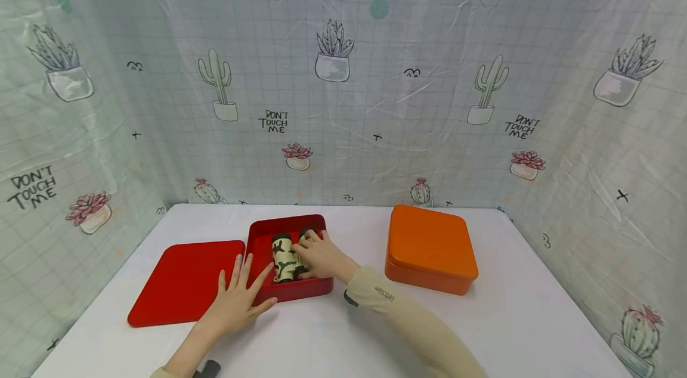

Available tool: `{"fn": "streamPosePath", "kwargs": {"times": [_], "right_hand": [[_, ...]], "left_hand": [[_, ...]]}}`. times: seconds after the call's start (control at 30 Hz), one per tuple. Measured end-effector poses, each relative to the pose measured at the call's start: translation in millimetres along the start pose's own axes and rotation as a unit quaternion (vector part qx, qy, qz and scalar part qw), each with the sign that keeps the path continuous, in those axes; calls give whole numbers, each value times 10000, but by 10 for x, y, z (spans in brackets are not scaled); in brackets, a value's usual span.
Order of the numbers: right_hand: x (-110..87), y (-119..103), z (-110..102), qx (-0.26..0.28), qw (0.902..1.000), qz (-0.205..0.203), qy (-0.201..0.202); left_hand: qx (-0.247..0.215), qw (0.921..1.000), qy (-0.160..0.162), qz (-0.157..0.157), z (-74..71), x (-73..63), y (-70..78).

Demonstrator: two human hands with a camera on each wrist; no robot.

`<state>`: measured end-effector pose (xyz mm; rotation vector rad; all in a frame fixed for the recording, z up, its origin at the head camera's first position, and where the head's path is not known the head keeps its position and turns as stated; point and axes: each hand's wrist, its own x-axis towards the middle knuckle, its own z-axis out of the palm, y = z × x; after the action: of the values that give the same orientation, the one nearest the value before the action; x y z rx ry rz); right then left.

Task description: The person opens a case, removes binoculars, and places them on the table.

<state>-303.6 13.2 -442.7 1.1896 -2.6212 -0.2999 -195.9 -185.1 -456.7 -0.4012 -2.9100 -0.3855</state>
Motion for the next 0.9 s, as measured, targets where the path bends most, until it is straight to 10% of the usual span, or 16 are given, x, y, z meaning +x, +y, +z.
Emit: {"fn": "streamPosePath", "kwargs": {"times": [0.9], "right_hand": [[8,39,-26,381,9991,15,198]], "left_hand": [[-26,10000,-13,-28,-9,3,15]]}}
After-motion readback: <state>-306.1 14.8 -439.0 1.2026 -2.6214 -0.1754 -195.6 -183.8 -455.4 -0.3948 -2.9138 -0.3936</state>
